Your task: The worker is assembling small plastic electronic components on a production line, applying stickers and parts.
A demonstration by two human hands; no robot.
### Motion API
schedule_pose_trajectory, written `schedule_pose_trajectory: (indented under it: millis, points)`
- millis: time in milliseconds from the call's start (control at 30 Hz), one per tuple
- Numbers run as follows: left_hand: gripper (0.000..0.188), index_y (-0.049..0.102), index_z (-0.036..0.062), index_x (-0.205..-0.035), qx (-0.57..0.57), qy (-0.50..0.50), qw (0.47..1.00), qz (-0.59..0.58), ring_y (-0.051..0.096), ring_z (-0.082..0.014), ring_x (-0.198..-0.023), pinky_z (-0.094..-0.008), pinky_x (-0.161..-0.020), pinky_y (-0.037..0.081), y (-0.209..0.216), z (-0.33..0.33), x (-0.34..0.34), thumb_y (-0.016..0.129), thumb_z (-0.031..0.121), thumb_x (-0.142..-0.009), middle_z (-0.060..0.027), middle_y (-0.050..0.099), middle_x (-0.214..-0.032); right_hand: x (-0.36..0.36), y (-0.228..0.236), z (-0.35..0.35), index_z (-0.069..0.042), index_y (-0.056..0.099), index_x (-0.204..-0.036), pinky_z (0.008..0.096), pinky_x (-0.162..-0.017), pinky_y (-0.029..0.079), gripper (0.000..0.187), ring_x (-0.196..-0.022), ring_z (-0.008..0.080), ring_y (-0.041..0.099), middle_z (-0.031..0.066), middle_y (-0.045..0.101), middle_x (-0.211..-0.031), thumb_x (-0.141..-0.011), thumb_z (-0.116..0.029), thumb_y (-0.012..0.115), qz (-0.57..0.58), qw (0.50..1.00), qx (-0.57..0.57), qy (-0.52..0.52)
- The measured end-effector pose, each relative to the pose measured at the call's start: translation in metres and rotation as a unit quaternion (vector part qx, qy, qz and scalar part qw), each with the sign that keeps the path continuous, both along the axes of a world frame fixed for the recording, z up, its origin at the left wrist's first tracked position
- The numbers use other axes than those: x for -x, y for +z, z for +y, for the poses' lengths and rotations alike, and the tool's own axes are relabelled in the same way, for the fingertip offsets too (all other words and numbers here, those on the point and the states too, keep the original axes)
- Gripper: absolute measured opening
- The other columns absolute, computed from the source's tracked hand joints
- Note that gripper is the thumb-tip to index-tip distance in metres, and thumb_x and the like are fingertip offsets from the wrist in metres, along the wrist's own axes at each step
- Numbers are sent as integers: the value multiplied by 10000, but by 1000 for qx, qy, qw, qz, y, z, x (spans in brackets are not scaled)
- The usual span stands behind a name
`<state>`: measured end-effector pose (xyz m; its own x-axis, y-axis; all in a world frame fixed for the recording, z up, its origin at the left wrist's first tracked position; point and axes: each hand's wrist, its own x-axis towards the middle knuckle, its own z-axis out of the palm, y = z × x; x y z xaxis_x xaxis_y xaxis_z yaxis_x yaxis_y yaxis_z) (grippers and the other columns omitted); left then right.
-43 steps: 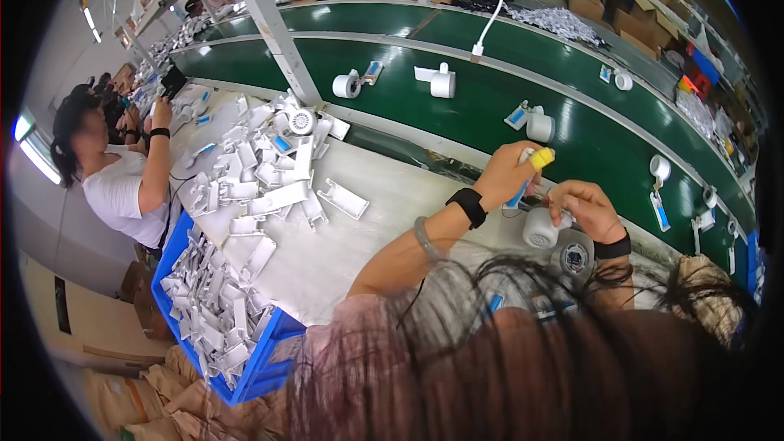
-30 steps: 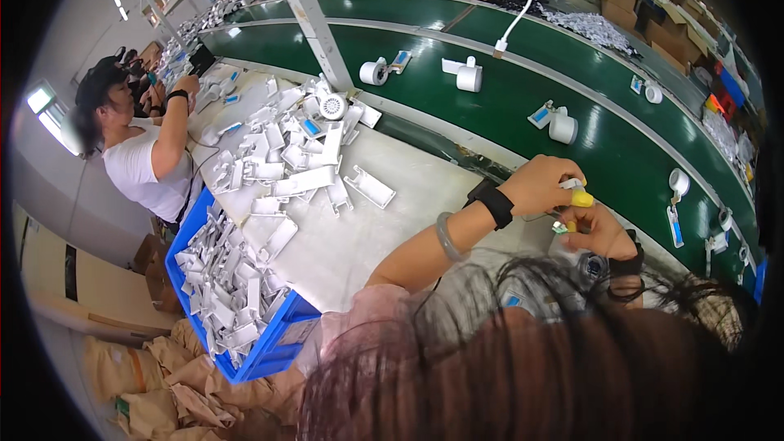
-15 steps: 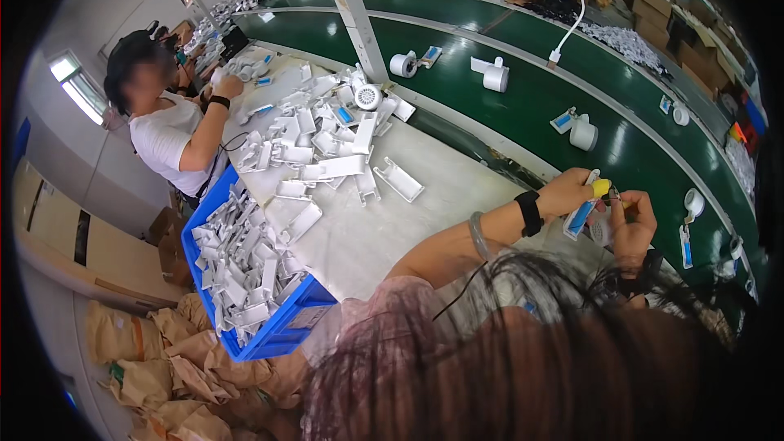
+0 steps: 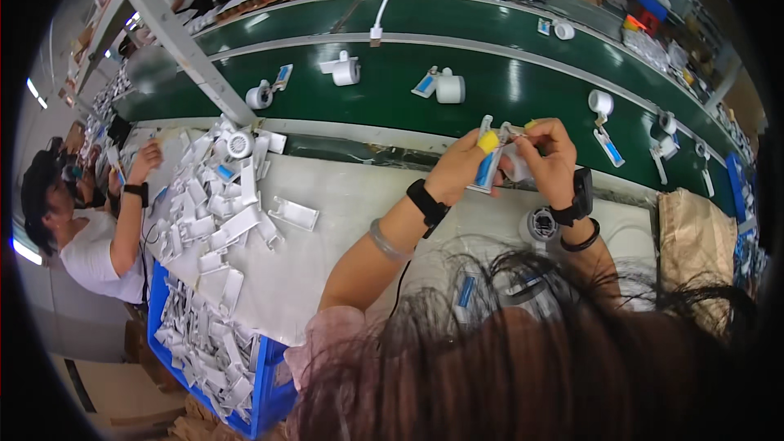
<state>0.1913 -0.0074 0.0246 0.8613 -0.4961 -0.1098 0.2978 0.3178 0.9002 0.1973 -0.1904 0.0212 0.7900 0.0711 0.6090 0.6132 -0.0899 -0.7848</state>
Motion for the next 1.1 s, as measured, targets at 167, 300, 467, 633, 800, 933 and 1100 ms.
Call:
schedule_pose_trajectory:
  millis: [167,300,467,633,800,933,1100]
  points:
    - [295,477,80,-1204,-22,58,997,-36,557,-122,-564,-290,-420,477,0,-5,1,400,248,-973,-64,592,-804,11,9,1,20,546,-997,230,-712,496,122,-779,114,609,93,554,-986,-884,43,587,-48,993,112,7]
    - [265,504,42,-1137,-12,79,989,-125,544,-115,-572,-266,-431,467,-3,-9,3,417,157,-915,-67,580,-826,12,12,-1,-7,593,-986,300,-705,508,164,-835,235,635,127,606,-931,-835,51,623,-153,970,185,-38]
    - [227,497,20,-1083,-27,108,977,-184,506,-80,-522,-235,-437,438,-2,-14,9,437,76,-872,-38,553,-723,17,17,0,-19,637,-916,322,-755,489,171,-859,267,610,115,639,-904,-777,77,663,-184,966,178,-30]
    - [280,498,8,-1135,-62,116,969,-211,503,-62,-546,-223,-468,442,1,-13,13,452,77,-868,-32,562,-756,17,15,0,-30,639,-920,329,-737,489,199,-856,272,607,117,634,-888,-757,78,680,-203,959,188,-58]
    - [312,502,4,-1162,-72,120,958,-250,542,-65,-623,-210,-467,446,-3,-13,11,488,87,-862,-44,579,-885,17,15,0,-34,638,-914,334,-728,490,204,-849,275,604,121,628,-875,-752,82,681,-208,957,190,-66]
    - [314,512,-2,-1157,-93,111,959,-242,579,-121,-701,-255,-558,484,-3,-12,11,502,82,-855,-77,593,-915,15,14,-1,-34,636,-914,333,-723,490,215,-844,279,604,123,626,-876,-743,90,679,-219,953,195,-75]
    - [335,524,-24,-1151,-118,151,936,-294,594,-274,-878,-346,-795,466,-6,-16,11,505,53,-826,-150,595,-948,16,14,-1,-34,634,-914,333,-717,490,222,-841,280,604,123,619,-885,-739,97,671,-218,952,200,-75]
